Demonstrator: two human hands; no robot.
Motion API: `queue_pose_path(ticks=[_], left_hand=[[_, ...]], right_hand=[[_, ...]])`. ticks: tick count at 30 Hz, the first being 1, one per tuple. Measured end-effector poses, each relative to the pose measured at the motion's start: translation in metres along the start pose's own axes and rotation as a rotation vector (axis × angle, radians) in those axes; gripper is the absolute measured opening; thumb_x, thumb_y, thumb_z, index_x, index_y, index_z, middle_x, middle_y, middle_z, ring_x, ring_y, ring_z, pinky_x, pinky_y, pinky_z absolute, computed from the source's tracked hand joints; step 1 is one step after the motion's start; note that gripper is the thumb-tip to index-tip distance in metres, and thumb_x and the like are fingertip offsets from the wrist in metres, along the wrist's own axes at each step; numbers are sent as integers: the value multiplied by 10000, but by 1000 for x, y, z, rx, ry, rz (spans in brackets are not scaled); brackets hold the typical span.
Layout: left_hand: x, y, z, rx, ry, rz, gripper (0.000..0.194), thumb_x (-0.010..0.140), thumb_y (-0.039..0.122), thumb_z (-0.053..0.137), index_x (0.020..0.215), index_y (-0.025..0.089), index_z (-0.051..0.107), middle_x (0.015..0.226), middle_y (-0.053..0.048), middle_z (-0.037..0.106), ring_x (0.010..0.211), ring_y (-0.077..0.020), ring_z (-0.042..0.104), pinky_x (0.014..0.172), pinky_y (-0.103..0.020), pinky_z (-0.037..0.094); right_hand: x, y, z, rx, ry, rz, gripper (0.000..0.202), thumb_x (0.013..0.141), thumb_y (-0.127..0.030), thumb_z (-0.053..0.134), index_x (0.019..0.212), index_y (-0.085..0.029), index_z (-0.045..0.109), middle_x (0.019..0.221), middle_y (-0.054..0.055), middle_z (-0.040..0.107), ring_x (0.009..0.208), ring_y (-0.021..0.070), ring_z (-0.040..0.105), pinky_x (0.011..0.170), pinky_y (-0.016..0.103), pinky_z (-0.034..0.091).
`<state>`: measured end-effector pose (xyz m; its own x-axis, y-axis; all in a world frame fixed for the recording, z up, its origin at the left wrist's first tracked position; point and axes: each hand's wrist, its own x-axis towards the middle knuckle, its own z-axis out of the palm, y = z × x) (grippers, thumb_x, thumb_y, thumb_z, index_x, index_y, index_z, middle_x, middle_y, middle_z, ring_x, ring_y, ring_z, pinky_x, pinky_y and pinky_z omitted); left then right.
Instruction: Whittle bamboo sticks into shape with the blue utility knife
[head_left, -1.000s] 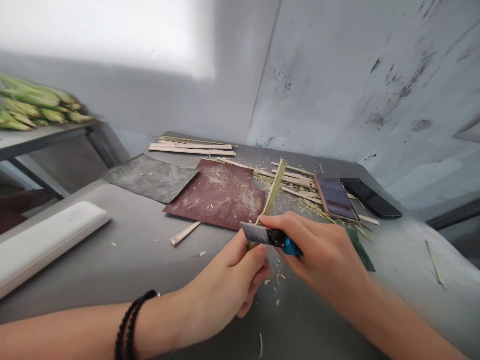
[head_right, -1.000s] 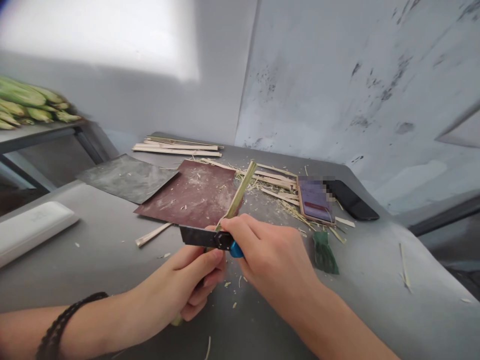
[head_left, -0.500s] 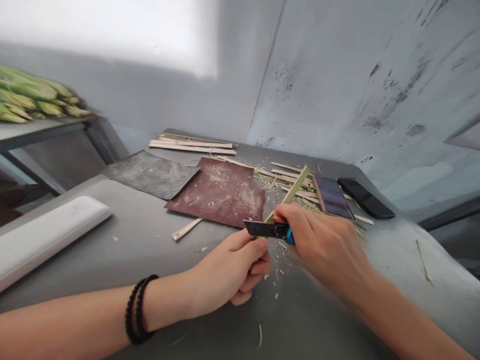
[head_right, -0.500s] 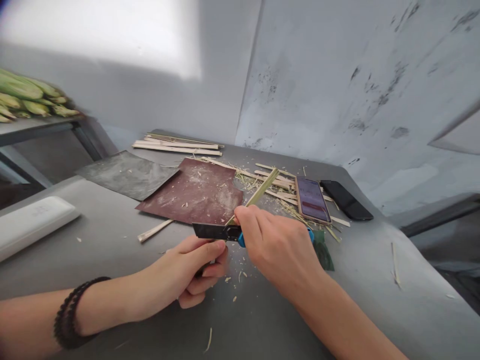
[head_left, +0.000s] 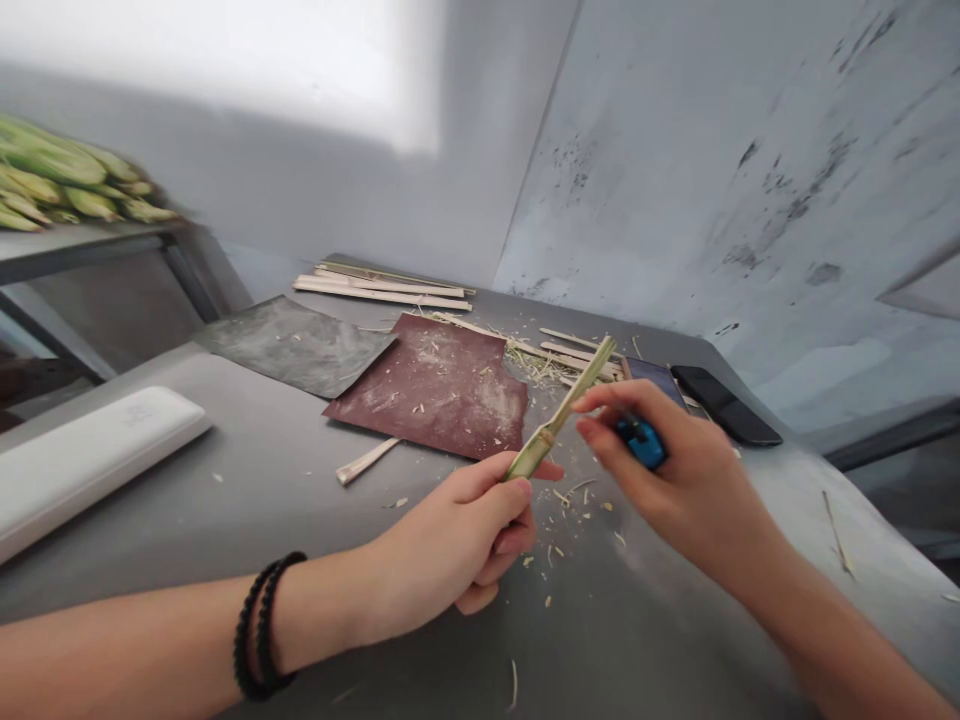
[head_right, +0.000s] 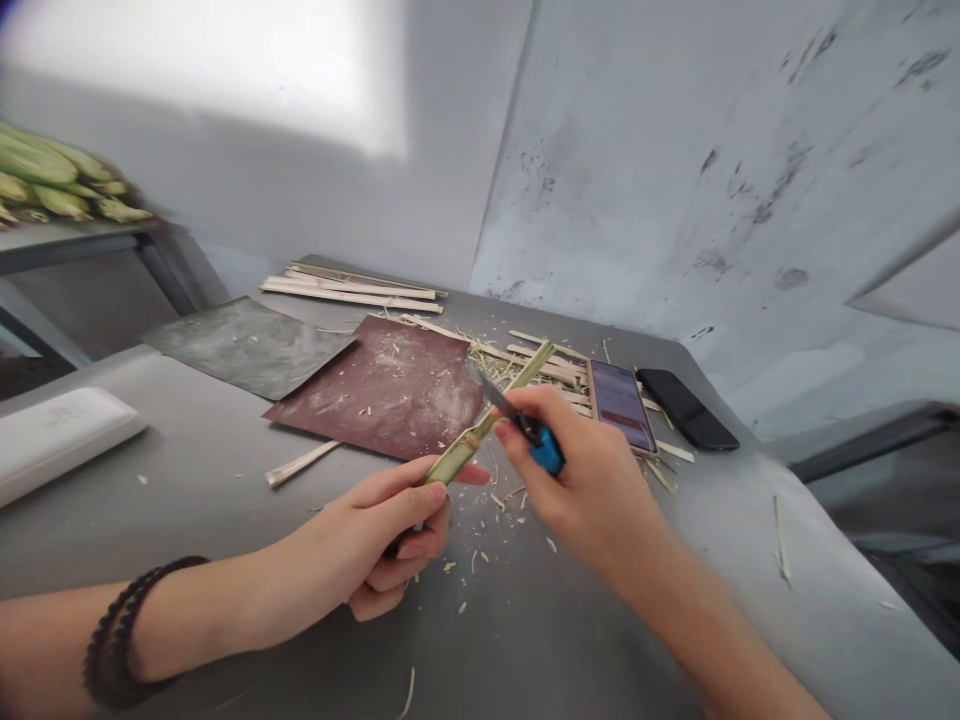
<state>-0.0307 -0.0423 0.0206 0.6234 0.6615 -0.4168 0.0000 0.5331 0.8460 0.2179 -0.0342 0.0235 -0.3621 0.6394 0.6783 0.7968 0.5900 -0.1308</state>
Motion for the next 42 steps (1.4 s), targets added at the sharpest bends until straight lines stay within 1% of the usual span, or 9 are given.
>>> queue_pose_path(ticks=[6, 12, 17, 20, 25, 27, 30, 38, 42], left_hand=[[3, -7, -1, 46, -17, 17, 255, 1205, 321, 503, 954, 280, 483, 705, 129, 468, 475, -58, 242, 424, -198, 241], [1, -8, -4, 132, -40, 29, 120, 1144, 189, 538, 1071, 271, 586, 749, 123, 527, 470, -56, 344, 442, -182, 326], [-2, -7, -6, 159, -68, 16, 249, 1201, 372, 594, 983, 258, 558, 788, 97, 546, 490, -50, 342, 458, -197, 306], [-5, -1, -8, 118, -28, 56, 404, 1255, 596, 467, 1152, 247, 642, 780, 95, 513, 521, -76, 248, 466, -213, 228], [-7, 10, -15, 37, 119, 214, 355, 1202, 421, 644, 1505, 241, 686, 852, 77, 547, 589, -87, 278, 519, -223, 205], [-8, 13, -18, 26, 167, 267, 408, 1221, 505, 620, 1530, 248, 694, 882, 68, 547, 612, -91, 294, 531, -226, 218], [-8, 14, -21, 13, 215, 321, 505, 1219, 637, 617, 1446, 210, 764, 851, 61, 541, 628, -90, 310, 546, -225, 233], [-4, 12, -25, -51, 272, 366, 309, 1110, 481, 848, 1223, 225, 718, 789, 88, 561, 630, -92, 447, 543, -200, 360], [-4, 10, -25, -67, 250, 343, 286, 1095, 445, 884, 1128, 226, 702, 808, 24, 753, 642, -130, 640, 617, -254, 537]], right_hand=[[-9, -4, 8, 13, -142, -208, 253, 1175, -119, 588, 1342, -271, 703, 1064, -16, 914, 860, 142, 867, 723, 240, 574], [-10, -2, 1, -78, -154, -292, 198, 1216, -167, 596, 1151, -266, 754, 875, -14, 828, 686, 141, 714, 638, 305, 414], [-8, 17, 6, -79, 17, -58, 146, 1153, -199, 630, 1141, -287, 746, 867, -17, 831, 646, 159, 706, 605, 319, 411], [-5, 33, 5, -21, 161, 180, 127, 1190, -352, 659, 1084, -299, 703, 753, -30, 754, 560, 180, 641, 579, 329, 444], [-2, 38, 4, 273, 248, 443, 364, 1206, -639, 656, 1043, -316, 695, 698, -31, 683, 590, 207, 657, 587, 355, 539], [-1, 37, 9, 423, 266, 511, 415, 1204, -718, 621, 1119, -319, 698, 738, -23, 702, 638, 222, 700, 617, 374, 587], [-2, 37, 22, 620, 213, 590, 504, 1166, -808, 633, 1188, -308, 684, 721, -39, 672, 598, 217, 676, 574, 373, 592], [-13, 38, 49, 871, -39, 708, 541, 1199, -702, 693, 1381, -196, 752, 889, -39, 711, 595, 108, 609, 568, 269, 572], [-12, 29, 48, 871, -27, 707, 659, 1143, -851, 654, 1404, -247, 697, 759, -81, 647, 518, 138, 600, 522, 303, 559]])
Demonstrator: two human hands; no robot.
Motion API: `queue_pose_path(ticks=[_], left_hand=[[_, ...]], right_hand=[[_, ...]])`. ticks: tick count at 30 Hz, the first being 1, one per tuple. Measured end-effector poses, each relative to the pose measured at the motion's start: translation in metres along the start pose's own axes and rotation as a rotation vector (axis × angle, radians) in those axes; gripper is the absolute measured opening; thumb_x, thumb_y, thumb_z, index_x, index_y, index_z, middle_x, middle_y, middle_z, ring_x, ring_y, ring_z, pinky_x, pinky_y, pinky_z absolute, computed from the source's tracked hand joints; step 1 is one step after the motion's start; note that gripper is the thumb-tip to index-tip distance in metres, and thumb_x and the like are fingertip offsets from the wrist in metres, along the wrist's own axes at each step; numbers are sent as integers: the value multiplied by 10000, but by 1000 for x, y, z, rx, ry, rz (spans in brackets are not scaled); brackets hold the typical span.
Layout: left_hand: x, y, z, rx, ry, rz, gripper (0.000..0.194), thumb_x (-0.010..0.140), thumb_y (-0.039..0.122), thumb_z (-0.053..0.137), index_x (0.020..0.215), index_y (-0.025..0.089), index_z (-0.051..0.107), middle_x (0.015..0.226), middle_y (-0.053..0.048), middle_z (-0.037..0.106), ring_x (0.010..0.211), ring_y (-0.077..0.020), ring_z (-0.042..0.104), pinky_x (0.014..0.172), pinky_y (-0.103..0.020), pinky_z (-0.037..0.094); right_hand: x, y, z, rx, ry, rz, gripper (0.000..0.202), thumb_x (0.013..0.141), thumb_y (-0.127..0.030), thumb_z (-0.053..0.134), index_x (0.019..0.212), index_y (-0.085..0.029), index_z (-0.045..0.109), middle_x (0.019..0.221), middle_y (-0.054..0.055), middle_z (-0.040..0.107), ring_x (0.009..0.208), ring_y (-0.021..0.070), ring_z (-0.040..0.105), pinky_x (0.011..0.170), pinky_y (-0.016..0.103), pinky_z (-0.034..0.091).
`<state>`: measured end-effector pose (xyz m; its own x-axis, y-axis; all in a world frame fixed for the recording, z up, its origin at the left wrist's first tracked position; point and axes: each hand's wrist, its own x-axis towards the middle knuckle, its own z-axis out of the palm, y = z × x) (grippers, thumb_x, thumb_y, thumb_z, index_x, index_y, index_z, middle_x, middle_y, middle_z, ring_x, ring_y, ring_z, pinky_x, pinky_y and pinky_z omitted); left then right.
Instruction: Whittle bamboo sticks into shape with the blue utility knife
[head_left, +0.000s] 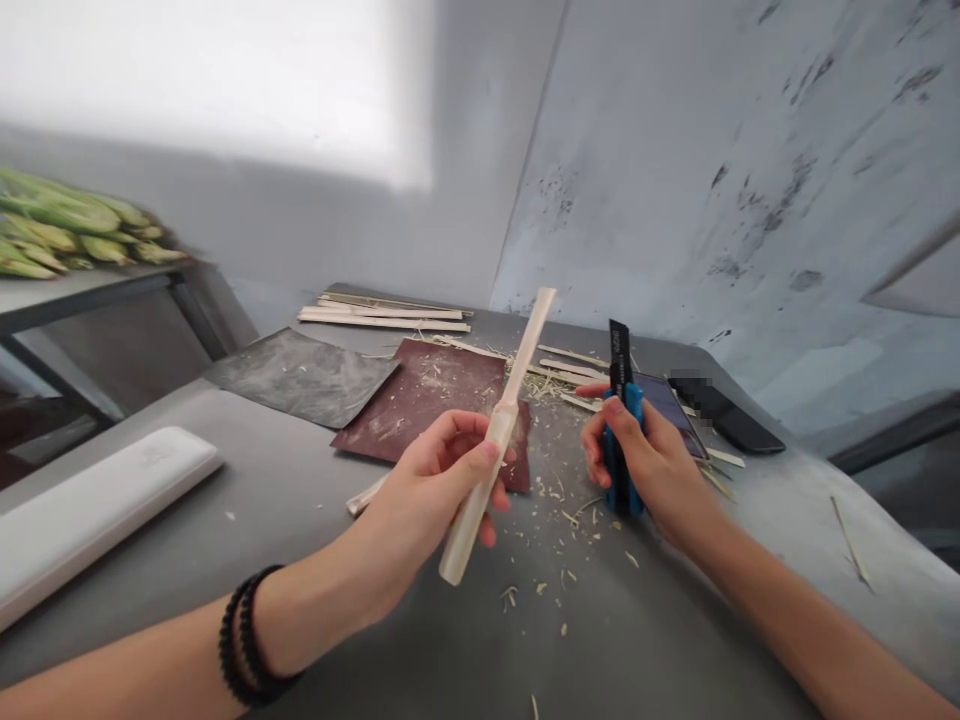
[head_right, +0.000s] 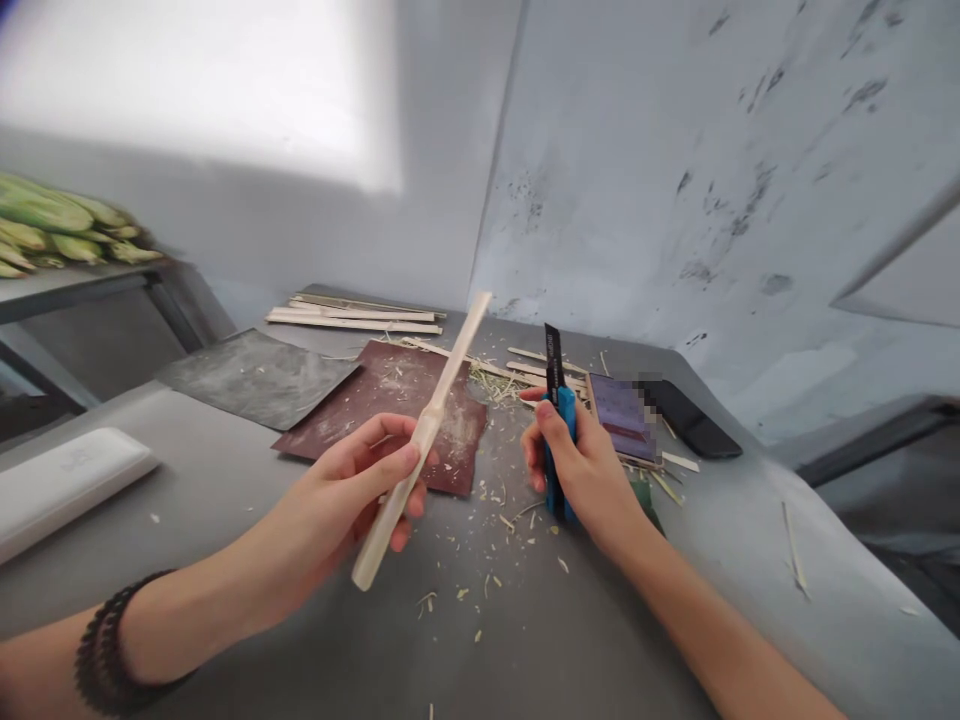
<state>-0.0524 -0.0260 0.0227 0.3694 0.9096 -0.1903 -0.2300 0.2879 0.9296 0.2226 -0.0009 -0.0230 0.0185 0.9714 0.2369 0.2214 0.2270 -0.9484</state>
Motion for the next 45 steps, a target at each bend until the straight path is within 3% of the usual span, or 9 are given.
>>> queue_pose_path(ticks=[5, 10, 19, 22, 25, 30, 33, 37, 45], left_hand=[[-1, -1, 1, -58, 34, 39, 182, 1065, 315, 926, 1099, 226, 771, 1160, -42, 864, 946, -167, 767, 824, -286, 653], [0, 0, 2, -71, 31, 45, 213, 1106, 427, 907, 1209, 255, 834, 1050, -14, 836, 841, -144, 692, 732, -248, 600], [-4, 1, 1, -12, 30, 154, 198, 1124, 401, 881, 1076, 219, 820, 858, 30, 745, 730, -117, 657, 676, -225, 583], [-5, 2, 4, -18, 27, 200, 225, 1110, 371, 889, 991, 220, 772, 843, 31, 746, 737, -122, 672, 681, -231, 587], [-4, 1, 6, -11, 24, 212, 240, 1132, 345, 844, 966, 223, 720, 852, 19, 763, 737, -125, 688, 688, -243, 593], [-2, -6, 7, 44, -23, 90, 69, 1163, 265, 739, 1179, 220, 689, 990, 3, 784, 749, -123, 708, 650, -241, 614], [-3, -13, 8, 39, -79, 44, 89, 1202, 336, 659, 1231, 256, 631, 956, 41, 725, 601, -100, 605, 491, -217, 495], [-6, -17, 10, 17, -137, -2, 89, 1229, 366, 626, 1225, 279, 606, 823, 85, 638, 563, -72, 391, 473, -168, 300], [-11, -20, 14, 18, -124, -46, 303, 1244, 331, 587, 954, 255, 544, 846, 75, 579, 606, -70, 341, 505, -171, 315]], right_hand=[[-5, -11, 6, -32, -45, -25, 632, 1111, -872, 675, 1327, -277, 685, 714, -78, 653, 477, 161, 613, 486, 315, 534], [-11, -17, 11, -91, -98, -74, 630, 1136, -867, 630, 1324, -271, 714, 724, -58, 667, 500, 163, 630, 495, 303, 533], [-20, -23, -2, -292, -134, -211, 526, 1209, -724, 603, 1414, -272, 778, 712, -63, 606, 504, 152, 525, 461, 283, 425], [-19, -25, -7, -397, -151, -280, 564, 1216, -751, 558, 1383, -274, 810, 688, -65, 574, 518, 162, 509, 481, 294, 416], [-18, -30, -8, -514, -180, -368, 628, 1207, -811, 521, 1320, -279, 834, 676, -50, 626, 527, 170, 575, 514, 297, 459], [-16, -33, -9, -702, -173, -524, 517, 1205, -750, 596, 1283, -303, 845, 843, 11, 819, 586, 189, 686, 574, 310, 530], [-17, -29, -10, -808, -114, -608, 438, 1205, -693, 649, 1229, -290, 821, 847, 17, 829, 575, 188, 683, 570, 307, 509], [-19, -27, -9, -907, -59, -735, 443, 1252, -672, 566, 1211, -276, 760, 845, 28, 837, 592, 195, 719, 558, 301, 483], [-26, -32, 0, -1005, -80, -823, 442, 1284, -640, 503, 1195, -259, 709, 771, -7, 797, 535, 181, 723, 492, 299, 440]])
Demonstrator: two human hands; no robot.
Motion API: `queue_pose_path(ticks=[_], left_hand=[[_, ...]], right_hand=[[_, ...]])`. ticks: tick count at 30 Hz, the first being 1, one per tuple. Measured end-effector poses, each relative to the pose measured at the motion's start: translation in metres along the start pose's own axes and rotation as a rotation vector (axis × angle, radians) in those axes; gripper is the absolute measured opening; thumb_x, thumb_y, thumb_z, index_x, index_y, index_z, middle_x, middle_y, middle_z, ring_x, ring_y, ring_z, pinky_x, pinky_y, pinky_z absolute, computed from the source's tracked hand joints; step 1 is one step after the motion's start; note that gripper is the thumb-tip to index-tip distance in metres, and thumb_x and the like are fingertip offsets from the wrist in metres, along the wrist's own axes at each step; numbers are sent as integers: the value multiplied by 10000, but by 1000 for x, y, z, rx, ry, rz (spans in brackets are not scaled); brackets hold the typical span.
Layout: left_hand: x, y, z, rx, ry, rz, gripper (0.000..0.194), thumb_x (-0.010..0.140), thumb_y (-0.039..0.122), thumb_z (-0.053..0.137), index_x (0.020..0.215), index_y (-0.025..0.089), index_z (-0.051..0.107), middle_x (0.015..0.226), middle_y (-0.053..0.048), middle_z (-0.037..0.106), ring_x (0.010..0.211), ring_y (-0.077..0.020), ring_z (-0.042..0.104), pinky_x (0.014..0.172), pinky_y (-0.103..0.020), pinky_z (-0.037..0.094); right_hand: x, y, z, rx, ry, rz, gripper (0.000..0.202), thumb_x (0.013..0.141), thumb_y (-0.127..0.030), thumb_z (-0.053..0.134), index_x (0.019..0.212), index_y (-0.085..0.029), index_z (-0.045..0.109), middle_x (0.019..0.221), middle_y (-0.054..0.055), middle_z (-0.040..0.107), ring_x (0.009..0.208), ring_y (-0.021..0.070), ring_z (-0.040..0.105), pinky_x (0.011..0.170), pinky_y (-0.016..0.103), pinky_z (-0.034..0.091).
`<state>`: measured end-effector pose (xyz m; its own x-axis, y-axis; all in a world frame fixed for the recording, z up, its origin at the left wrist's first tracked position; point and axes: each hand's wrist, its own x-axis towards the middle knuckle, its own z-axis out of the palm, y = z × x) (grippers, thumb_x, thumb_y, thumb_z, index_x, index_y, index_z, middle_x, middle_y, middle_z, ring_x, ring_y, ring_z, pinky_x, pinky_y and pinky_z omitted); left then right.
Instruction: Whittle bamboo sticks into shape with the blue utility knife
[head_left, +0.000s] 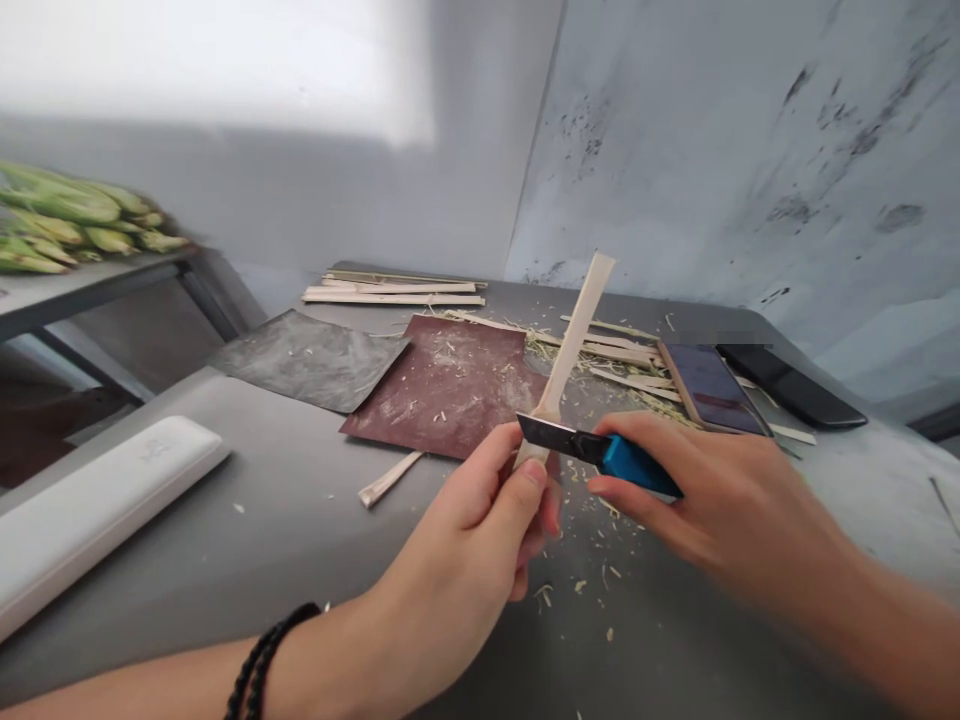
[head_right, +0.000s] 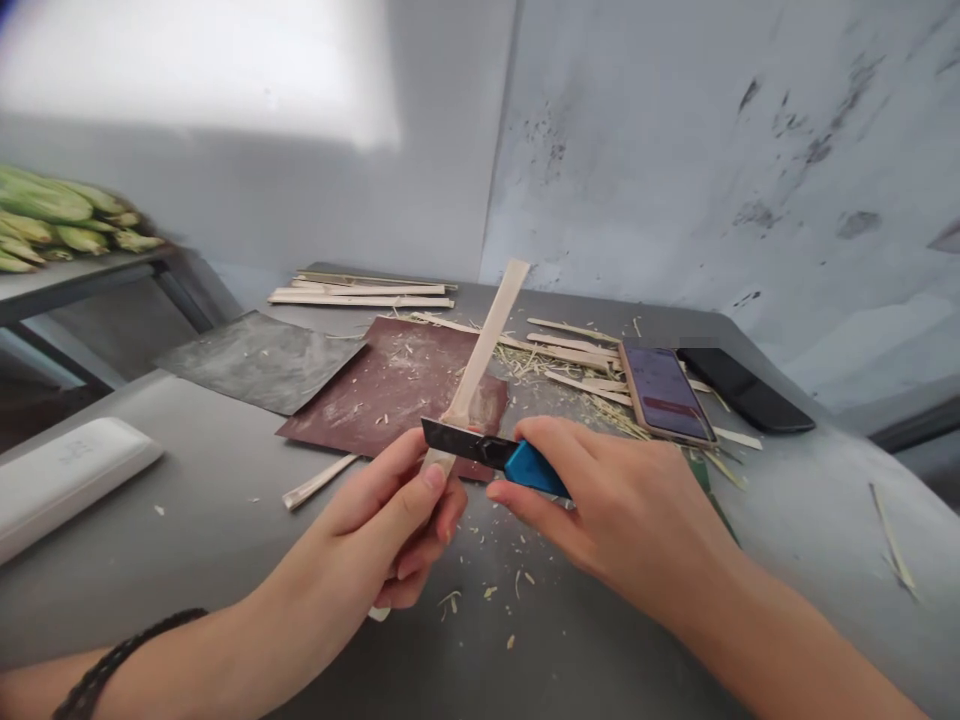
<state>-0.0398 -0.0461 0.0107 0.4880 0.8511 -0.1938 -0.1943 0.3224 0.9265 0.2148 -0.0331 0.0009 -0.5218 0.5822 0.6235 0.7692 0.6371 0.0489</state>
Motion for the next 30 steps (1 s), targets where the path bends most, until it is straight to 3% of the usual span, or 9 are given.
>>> queue_pose_path(ticks=[9, 13, 17, 19, 23, 25, 28, 30], left_hand=[[0, -2, 2, -136, -36, -43, 444, 1153, 504, 784, 928, 270, 482, 743, 131, 471, 563, -47, 250, 475, -142, 245], [0, 1, 3, -151, 26, -92, 447, 1111, 492, 839, 940, 278, 486, 703, 148, 456, 557, -53, 218, 447, -123, 242], [0, 3, 3, -134, 56, -106, 357, 1190, 465, 720, 963, 271, 524, 688, 141, 459, 531, -59, 184, 418, -126, 218], [1, 5, 3, -116, 53, -107, 251, 1239, 415, 608, 1059, 241, 631, 688, 138, 456, 517, -60, 153, 409, -134, 207], [1, 6, 3, -104, 80, -128, 268, 1255, 379, 532, 1234, 188, 719, 696, 135, 455, 522, -62, 156, 423, -134, 223], [1, 5, 4, -98, 73, -114, 242, 1205, 439, 650, 1098, 223, 678, 704, 129, 473, 519, -55, 218, 427, -134, 242], [1, 1, 5, -89, 59, -107, 475, 1053, 543, 856, 887, 270, 505, 688, 138, 475, 503, -34, 256, 424, -131, 251], [2, 0, 6, -73, 66, -115, 562, 997, 591, 896, 862, 282, 447, 665, 152, 446, 492, -25, 228, 421, -128, 229]], right_hand=[[0, -6, -1, -136, 3, -49, 432, 1321, -564, 448, 1199, -221, 680, 777, -22, 793, 513, 155, 716, 446, 301, 375], [1, -8, 3, -195, 12, -49, 480, 1322, -565, 435, 1099, -220, 684, 725, -35, 740, 477, 150, 678, 422, 314, 336], [1, -1, 2, -255, 36, -40, 538, 1319, -575, 428, 1002, -226, 685, 660, -40, 674, 444, 147, 623, 428, 321, 319], [1, 5, -1, -279, 68, -24, 559, 1316, -591, 423, 983, -225, 684, 628, -43, 644, 426, 140, 582, 427, 323, 306], [3, 6, -7, -248, 85, -12, 498, 1311, -583, 462, 1062, -221, 694, 671, -39, 694, 449, 135, 593, 466, 312, 360], [3, 1, -6, -210, 54, -34, 468, 1313, -574, 464, 1109, -222, 695, 706, -37, 725, 466, 147, 635, 469, 316, 374], [2, -6, -1, -174, 5, -59, 463, 1318, -561, 450, 1131, -218, 699, 725, -36, 739, 480, 161, 677, 449, 320, 361], [1, -7, 1, -165, -8, -58, 469, 1319, -562, 446, 1130, -217, 700, 734, -34, 746, 488, 161, 686, 448, 317, 359]])
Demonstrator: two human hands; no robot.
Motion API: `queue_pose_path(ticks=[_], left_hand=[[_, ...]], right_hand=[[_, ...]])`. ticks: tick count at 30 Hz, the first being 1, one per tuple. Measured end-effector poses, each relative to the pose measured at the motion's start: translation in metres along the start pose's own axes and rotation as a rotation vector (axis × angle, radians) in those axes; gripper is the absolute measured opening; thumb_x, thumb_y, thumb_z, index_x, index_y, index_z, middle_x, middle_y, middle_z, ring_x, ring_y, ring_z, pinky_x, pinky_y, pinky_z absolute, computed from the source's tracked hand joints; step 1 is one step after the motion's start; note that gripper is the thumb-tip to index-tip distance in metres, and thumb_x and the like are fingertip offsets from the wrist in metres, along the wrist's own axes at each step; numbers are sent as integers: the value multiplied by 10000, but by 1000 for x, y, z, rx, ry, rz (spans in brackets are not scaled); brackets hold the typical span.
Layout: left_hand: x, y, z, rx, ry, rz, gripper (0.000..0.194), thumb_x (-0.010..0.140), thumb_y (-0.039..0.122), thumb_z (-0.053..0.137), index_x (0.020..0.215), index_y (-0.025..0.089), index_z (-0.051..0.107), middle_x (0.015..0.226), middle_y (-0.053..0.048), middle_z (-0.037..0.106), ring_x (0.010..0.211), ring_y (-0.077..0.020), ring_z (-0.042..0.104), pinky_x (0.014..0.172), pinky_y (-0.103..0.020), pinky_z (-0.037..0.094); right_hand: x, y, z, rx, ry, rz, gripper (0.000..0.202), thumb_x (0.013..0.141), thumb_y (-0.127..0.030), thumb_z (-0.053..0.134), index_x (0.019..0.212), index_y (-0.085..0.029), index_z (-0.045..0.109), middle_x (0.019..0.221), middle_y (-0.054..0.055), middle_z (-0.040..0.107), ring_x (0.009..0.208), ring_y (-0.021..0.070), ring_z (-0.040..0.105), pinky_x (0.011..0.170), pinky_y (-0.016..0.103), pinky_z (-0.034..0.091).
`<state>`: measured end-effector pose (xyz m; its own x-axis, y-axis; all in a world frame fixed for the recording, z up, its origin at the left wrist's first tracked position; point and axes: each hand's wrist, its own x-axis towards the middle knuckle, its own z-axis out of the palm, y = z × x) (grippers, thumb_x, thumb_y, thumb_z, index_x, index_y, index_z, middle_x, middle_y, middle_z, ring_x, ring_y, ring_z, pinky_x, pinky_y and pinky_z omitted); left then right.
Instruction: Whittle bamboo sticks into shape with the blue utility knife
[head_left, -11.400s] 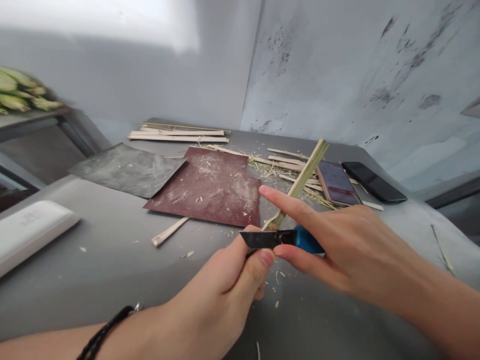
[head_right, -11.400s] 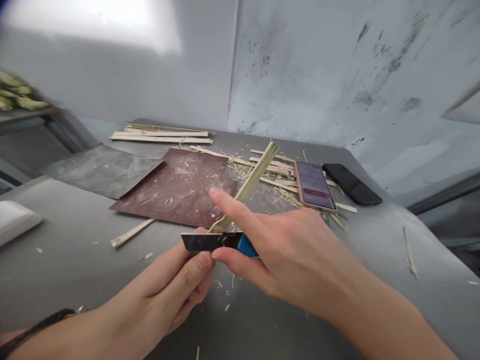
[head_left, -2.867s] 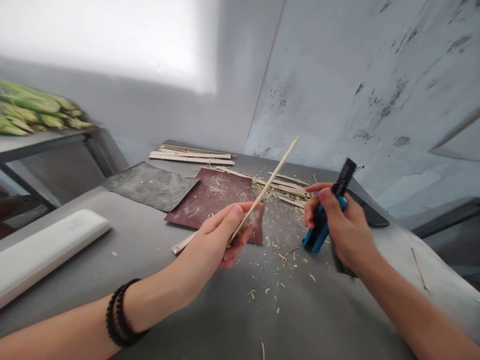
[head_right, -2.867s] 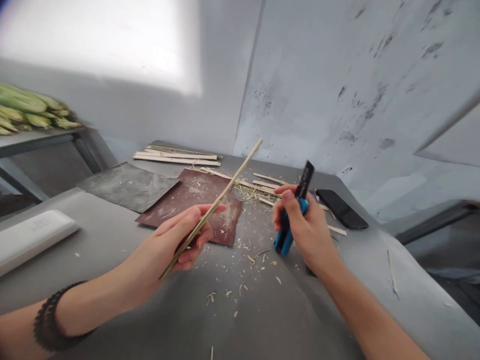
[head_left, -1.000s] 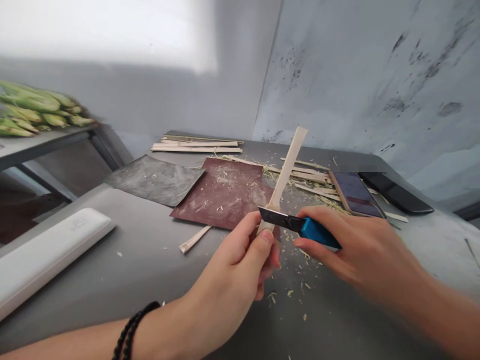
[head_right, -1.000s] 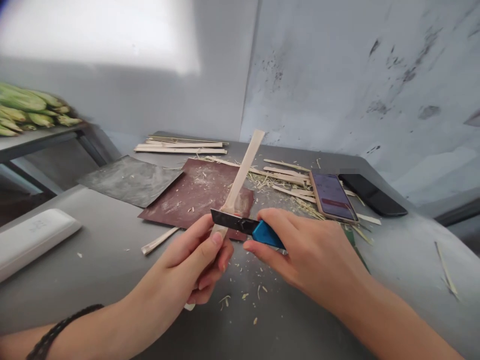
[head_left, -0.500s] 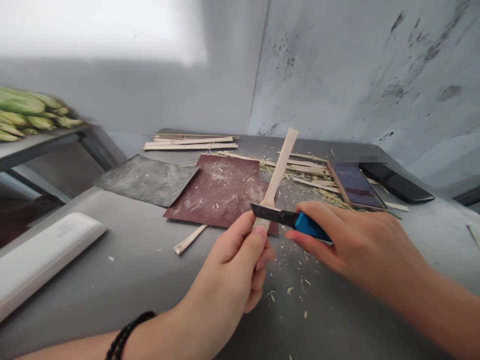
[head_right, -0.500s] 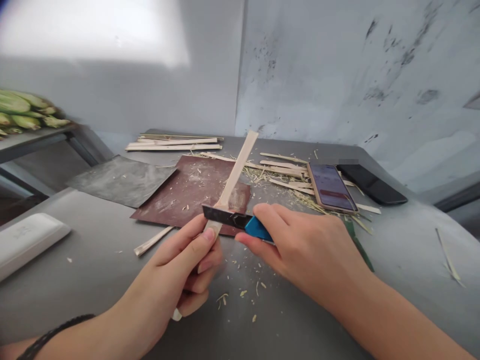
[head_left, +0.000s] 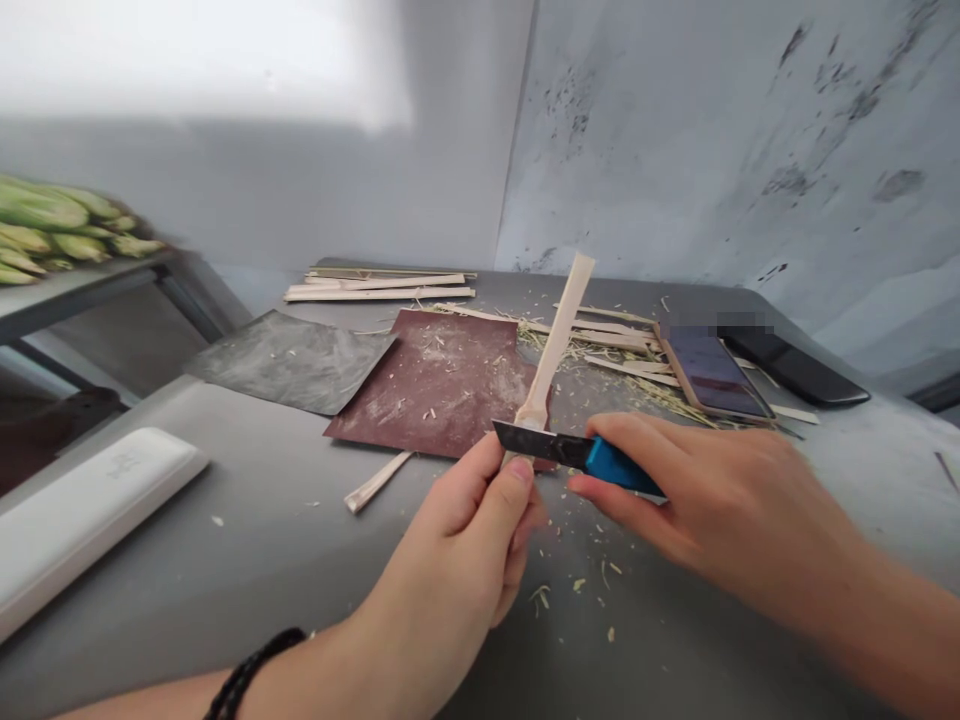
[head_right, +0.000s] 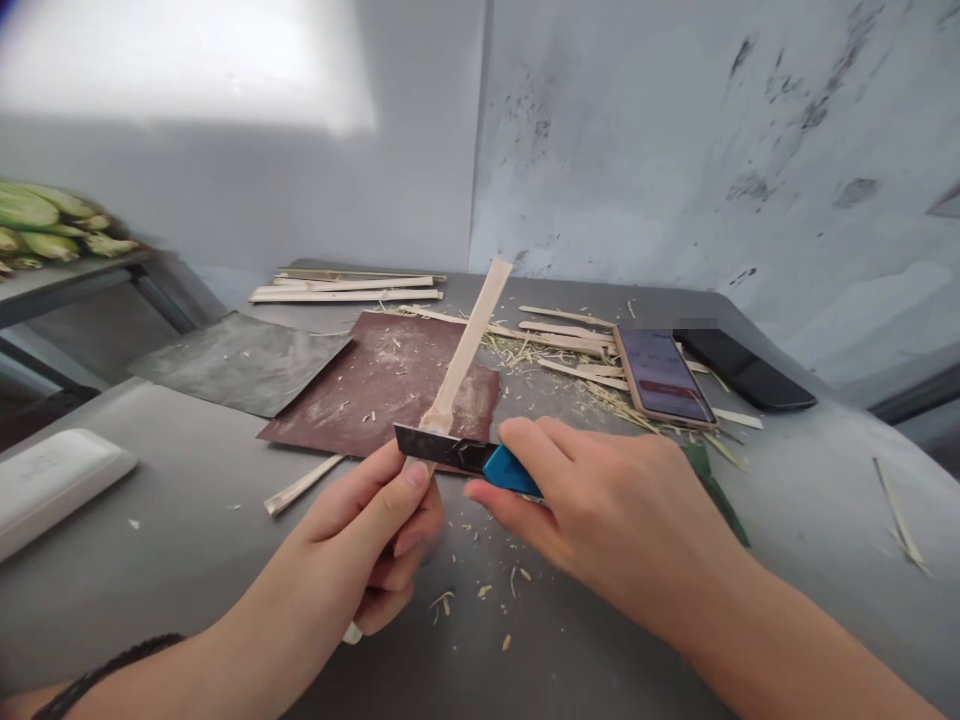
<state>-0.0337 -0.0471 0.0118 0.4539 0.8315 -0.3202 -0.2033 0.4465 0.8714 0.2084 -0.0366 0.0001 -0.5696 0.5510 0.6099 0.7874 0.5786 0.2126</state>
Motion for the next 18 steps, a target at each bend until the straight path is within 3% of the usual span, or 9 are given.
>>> queue_pose_path(ticks=[6, 10, 14, 16, 18], left_hand=[[2, 2, 0, 73, 49, 19, 489, 1000, 624, 865, 945, 294, 508, 633, 155, 421, 496, -54, 215, 398, -146, 188], [2, 4, -1, 22, 17, -38, 247, 1201, 467, 643, 1071, 257, 623, 630, 144, 405, 508, -74, 163, 407, -143, 187], [-3, 10, -4, -22, 3, -51, 260, 1267, 419, 561, 1168, 229, 708, 654, 141, 376, 527, -86, 113, 401, -143, 165], [-6, 12, -4, -37, 11, -57, 292, 1283, 415, 532, 1186, 220, 728, 655, 144, 358, 533, -89, 90, 398, -143, 156], [-7, 14, -2, -35, 15, -63, 303, 1288, 386, 502, 1164, 220, 723, 646, 143, 350, 532, -92, 97, 397, -144, 154]], right_hand=[[-3, 4, -1, -30, -4, 12, 517, 1309, -599, 450, 1051, -229, 703, 715, -31, 727, 482, 159, 656, 457, 325, 319], [-4, 7, 2, -73, 5, 13, 576, 1305, -632, 432, 989, -241, 713, 686, -40, 698, 472, 145, 610, 475, 327, 291], [-8, 32, 0, -211, 8, 91, 651, 1288, -698, 415, 978, -240, 759, 668, -7, 709, 489, 158, 587, 511, 326, 274], [-9, 48, -5, -290, 62, 181, 690, 1287, -695, 398, 985, -207, 781, 566, 21, 631, 432, 183, 487, 499, 356, 208], [-9, 55, -10, -308, 126, 207, 601, 1283, -647, 481, 1051, -191, 798, 595, 37, 674, 449, 190, 506, 495, 352, 238]])
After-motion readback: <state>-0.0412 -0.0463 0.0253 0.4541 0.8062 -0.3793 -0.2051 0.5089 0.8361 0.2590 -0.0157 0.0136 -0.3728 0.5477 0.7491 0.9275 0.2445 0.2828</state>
